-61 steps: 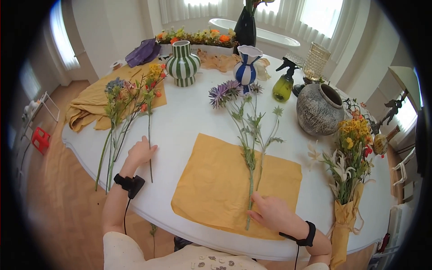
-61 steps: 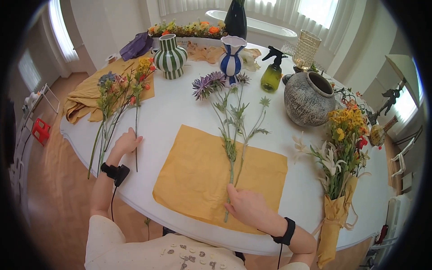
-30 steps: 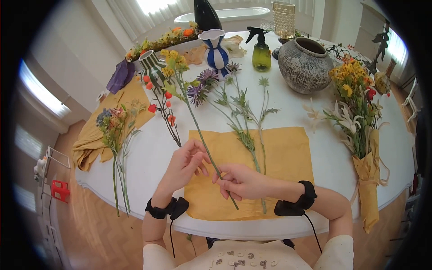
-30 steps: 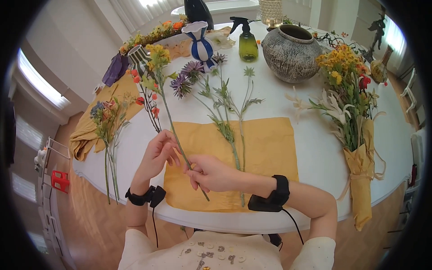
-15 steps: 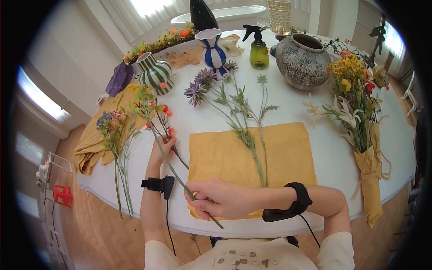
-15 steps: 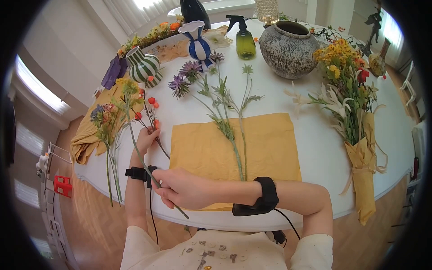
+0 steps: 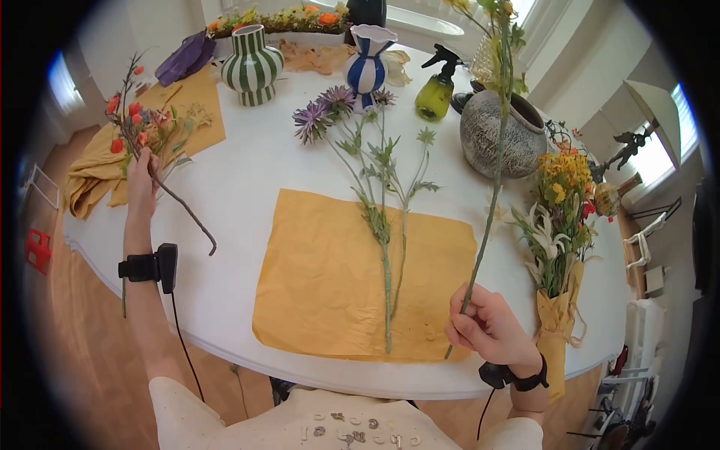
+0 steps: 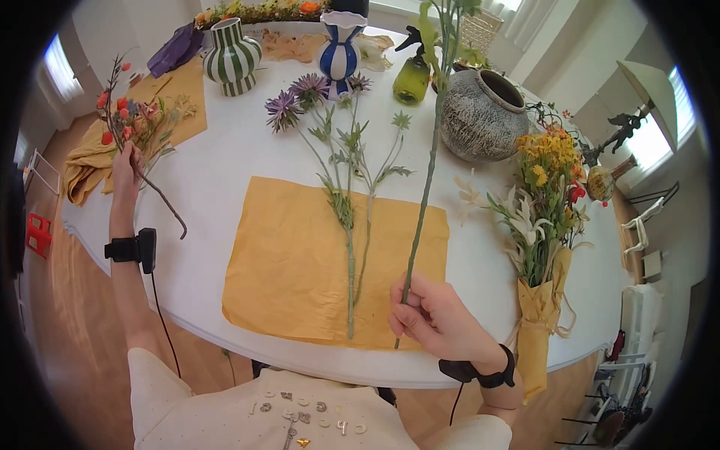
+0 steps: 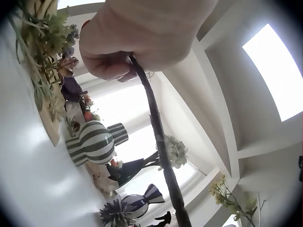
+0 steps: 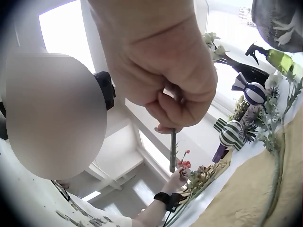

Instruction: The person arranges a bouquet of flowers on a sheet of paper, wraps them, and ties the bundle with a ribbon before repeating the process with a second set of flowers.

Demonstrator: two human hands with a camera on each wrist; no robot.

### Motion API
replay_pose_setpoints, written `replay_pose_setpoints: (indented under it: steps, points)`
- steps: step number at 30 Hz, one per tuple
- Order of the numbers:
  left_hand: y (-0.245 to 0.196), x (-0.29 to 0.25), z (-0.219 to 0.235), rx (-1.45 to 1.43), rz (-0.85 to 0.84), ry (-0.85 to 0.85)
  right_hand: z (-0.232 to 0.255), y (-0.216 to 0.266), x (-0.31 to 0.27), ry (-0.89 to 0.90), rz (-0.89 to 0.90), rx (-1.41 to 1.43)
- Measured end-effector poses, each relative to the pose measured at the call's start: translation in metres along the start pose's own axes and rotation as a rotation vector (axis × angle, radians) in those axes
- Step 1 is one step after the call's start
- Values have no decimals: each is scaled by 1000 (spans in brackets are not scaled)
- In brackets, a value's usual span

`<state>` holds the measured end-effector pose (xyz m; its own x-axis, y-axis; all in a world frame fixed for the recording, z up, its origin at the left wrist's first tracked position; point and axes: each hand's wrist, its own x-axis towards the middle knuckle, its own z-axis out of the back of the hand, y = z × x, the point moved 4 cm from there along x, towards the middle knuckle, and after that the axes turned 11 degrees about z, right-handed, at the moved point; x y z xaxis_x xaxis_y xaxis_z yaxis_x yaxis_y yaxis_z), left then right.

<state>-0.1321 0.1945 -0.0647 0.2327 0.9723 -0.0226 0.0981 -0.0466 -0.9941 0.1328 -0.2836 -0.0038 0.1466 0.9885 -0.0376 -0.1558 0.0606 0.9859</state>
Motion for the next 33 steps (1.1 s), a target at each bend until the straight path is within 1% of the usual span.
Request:
replay_pose_setpoints:
  steps: [1,3,4,6,7,9,10,12,13,15,16,18,19,20,21,22,24,25,26,27,29,30,31,32,33]
  points:
    - [-6,-9,-3,-17,9,-15,-3,-9,5,15,-10,-16]
    - [-28,-36,-38,-32,-101,194,-2,-30,17,-129,-70,-23]
    - [-35,-49,-47,-40,-103,186,-3,-41,24,-122,-68,-32]
    - [-47,-82,-68,74,-127,335,-7,-65,38,-124,-54,-118]
    - [-51,-93,-73,79,-133,336,-9,-77,45,-125,-47,-115]
    - [-53,-115,-89,173,-104,496,-17,-98,53,-4,-111,-184]
    - [-55,-126,-97,172,-102,494,-18,-101,56,-2,-112,-184]
    - [-55,-148,-118,210,-71,606,-20,-105,59,63,-178,-287]
    - [-56,-157,-129,212,-22,665,-23,-105,61,72,-179,-292]
    - [-55,-172,-151,263,-7,727,-25,-103,60,6,-168,-291]
    - [-54,-179,-163,266,7,777,-25,-102,59,15,-167,-300]
    - [-49,-193,-185,240,60,894,-25,-96,58,29,-32,-527]
    - [-48,-200,-194,217,100,965,-22,-96,58,35,-28,-528]
    - [-46,-203,-200,224,100,963,-17,-90,58,-42,107,-667]
    - [-42,-209,-207,208,132,1028,-15,-85,56,-125,238,-799]
    - [-37,-215,-215,191,167,1098,-18,-77,55,-134,233,-789]
    - [-27,-226,-227,209,159,1119,-26,-56,55,-87,2,-63]
    - [-21,-230,-232,218,147,1128,-30,-48,54,-95,6,-57]
    - [-11,-234,-236,219,249,1193,-38,-42,55,10,-3,-51]
    - [-7,-236,-237,230,249,1193,-44,-38,55,118,-11,-45]
    - [-13,-238,-236,457,90,1203,-49,-38,54,86,18,-12]
    - [-20,-235,-224,621,-9,1132,-49,-39,52,50,29,5]
    - [-22,-227,-210,661,-71,1046,-46,-42,52,47,32,19]
    - [-23,-217,-193,700,-135,960,-36,-45,51,-9,7,-52]
    - [-25,-201,-172,882,-277,830,-26,-49,49,-67,-19,-122]
